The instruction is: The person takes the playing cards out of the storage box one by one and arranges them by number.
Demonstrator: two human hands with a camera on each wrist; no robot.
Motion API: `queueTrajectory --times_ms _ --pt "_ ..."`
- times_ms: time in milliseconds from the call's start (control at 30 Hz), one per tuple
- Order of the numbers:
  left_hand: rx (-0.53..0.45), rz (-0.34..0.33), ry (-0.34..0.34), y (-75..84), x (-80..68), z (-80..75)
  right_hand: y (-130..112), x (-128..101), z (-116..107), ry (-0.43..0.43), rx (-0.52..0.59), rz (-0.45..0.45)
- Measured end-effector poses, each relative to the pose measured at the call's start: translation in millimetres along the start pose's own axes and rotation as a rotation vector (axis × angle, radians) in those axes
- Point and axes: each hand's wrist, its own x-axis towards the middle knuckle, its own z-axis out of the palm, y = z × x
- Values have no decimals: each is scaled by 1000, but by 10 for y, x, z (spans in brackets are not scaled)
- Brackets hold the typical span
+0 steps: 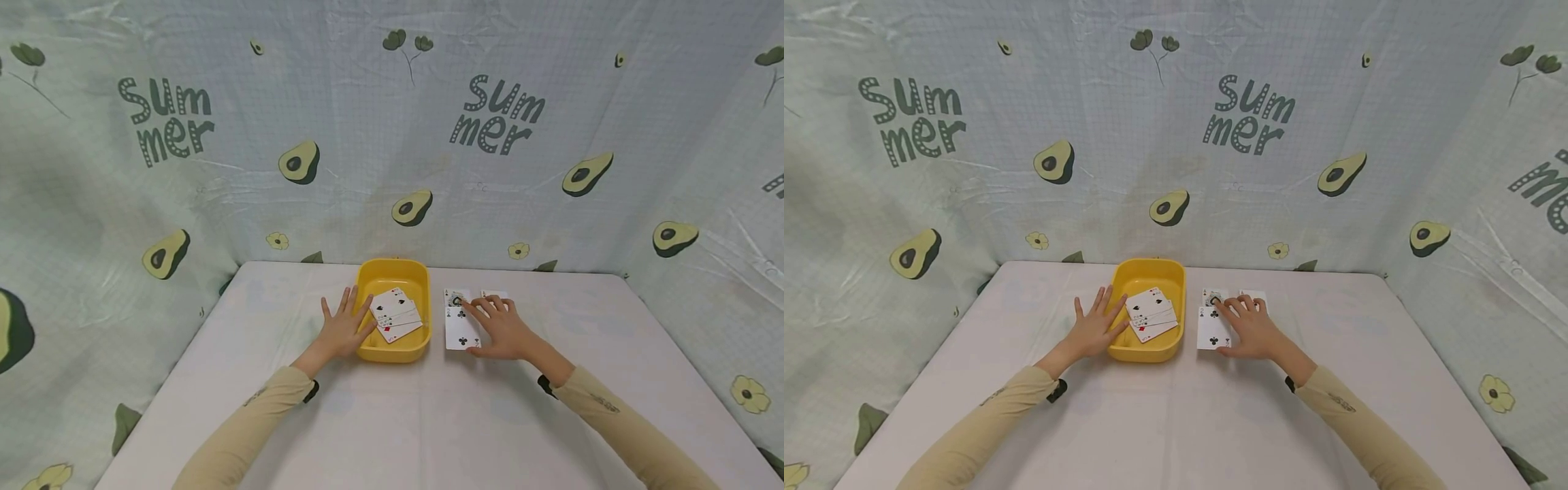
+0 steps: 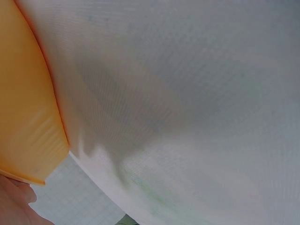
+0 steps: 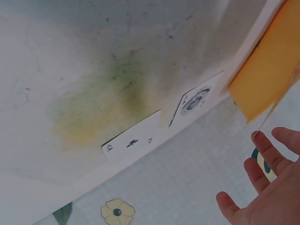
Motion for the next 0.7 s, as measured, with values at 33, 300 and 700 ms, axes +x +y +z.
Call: queueTrajectory --times_ms 33,300,700 --pt "2 0 0 1 -2 -3 1 -14 7 -3 2 1" --pt "-2 1 8 -9 5 14 31 -99 97 -14 -19 -12" --pt "-86 25 43 -35 5 36 105 -119 263 10 -34 -61"
